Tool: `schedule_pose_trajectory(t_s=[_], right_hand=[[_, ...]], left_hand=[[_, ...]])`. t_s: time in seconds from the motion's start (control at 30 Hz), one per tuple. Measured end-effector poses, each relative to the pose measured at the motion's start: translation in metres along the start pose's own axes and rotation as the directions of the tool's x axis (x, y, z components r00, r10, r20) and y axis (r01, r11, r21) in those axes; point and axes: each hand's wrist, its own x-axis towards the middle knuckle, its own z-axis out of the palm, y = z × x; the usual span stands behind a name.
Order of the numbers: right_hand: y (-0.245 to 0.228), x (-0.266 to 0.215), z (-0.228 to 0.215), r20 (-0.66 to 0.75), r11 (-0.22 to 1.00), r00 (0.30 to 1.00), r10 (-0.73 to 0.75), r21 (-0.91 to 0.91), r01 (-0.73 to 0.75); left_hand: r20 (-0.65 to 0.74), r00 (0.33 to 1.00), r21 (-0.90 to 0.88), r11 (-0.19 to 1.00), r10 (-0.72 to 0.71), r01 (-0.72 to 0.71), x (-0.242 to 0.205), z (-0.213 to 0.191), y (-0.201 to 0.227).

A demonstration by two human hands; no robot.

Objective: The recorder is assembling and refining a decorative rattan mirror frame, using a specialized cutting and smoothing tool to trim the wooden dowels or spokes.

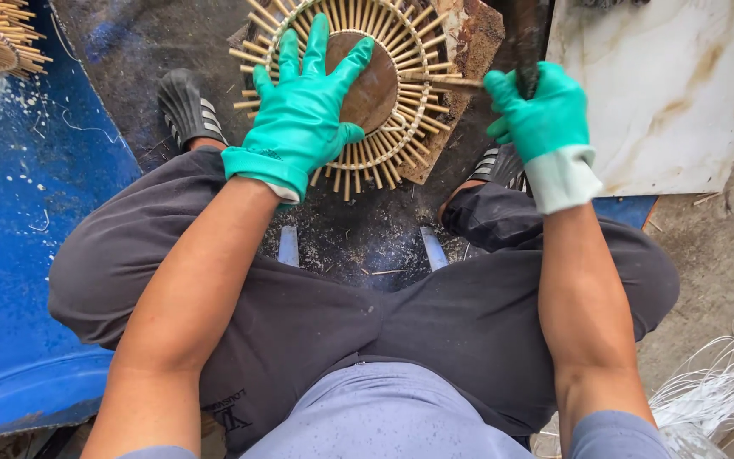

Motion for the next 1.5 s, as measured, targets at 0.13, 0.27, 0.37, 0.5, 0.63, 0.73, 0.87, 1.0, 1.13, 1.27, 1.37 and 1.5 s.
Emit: schedule_pose_trajectory(t_s=[0.13, 0.27, 0.37, 0.5, 0.63, 0.73, 0.87, 1.0, 1.13, 1.27, 1.37, 1.5], right_hand=[[-0.043, -0.044, -0.013, -0.086, 0.846, 0.968, -0.236, 0.471, 0.248], [-0.068, -0.071, -0.014, 0.033, 0.718, 0.861, -0.507, 0.569, 0.401], [-0.055, -0.070, -0.007, 0.107, 0.844, 0.933, -0.344, 0.471, 0.257], [-0.043, -0.068, 0.006, 0.117, 0.809, 0.914, -0.389, 0.517, 0.278], [-0.036, -0.052, 0.012, 0.086, 0.872, 0.944, -0.319, 0.417, 0.256], [-0.048, -0.063, 0.012, 0.095, 0.740, 0.909, -0.405, 0.619, 0.264], [-0.047, -0.054, 0.016, 0.057, 0.898, 0.950, -0.308, 0.347, 0.270], [-0.042, -0.056, 0.018, 0.075, 0.838, 0.941, -0.329, 0.483, 0.254], [-0.039, -0.052, 0.015, 0.065, 0.906, 0.950, -0.306, 0.326, 0.269], [-0.036, -0.057, 0.020, 0.031, 0.777, 0.922, -0.386, 0.550, 0.306], [-0.038, -0.051, 0.021, 0.027, 0.893, 0.927, -0.373, 0.280, 0.351], [-0.044, -0.057, 0.019, 0.066, 0.863, 0.934, -0.351, 0.409, 0.296]], left_hand=[[0.033, 0.994, -0.095, 0.990, -0.105, 0.108, -0.007, -0.003, 0.009], [-0.015, 0.993, -0.094, 0.989, -0.118, 0.116, -0.003, 0.002, 0.011], [-0.020, 0.994, -0.069, 0.992, -0.109, 0.108, 0.001, 0.003, 0.009], [-0.026, 0.996, -0.065, 0.994, -0.088, 0.087, -0.005, 0.009, 0.009], [-0.019, 0.997, -0.052, 0.996, -0.072, 0.071, 0.000, 0.000, 0.008], [-0.014, 0.998, -0.092, 0.994, -0.058, 0.057, -0.001, 0.006, 0.003], [-0.002, 0.998, -0.092, 0.994, -0.059, 0.058, 0.003, -0.001, 0.005], [0.032, 0.997, -0.090, 0.994, -0.065, 0.068, -0.001, 0.000, 0.007], [0.015, 0.998, -0.068, 0.996, -0.056, 0.057, 0.003, 0.002, 0.004], [0.027, 0.998, -0.087, 0.995, -0.052, 0.054, 0.001, -0.002, 0.007], [0.027, 0.998, -0.093, 0.994, -0.058, 0.060, 0.004, -0.005, 0.004], [0.036, 0.998, -0.090, 0.994, -0.060, 0.063, 0.001, 0.002, 0.004]])
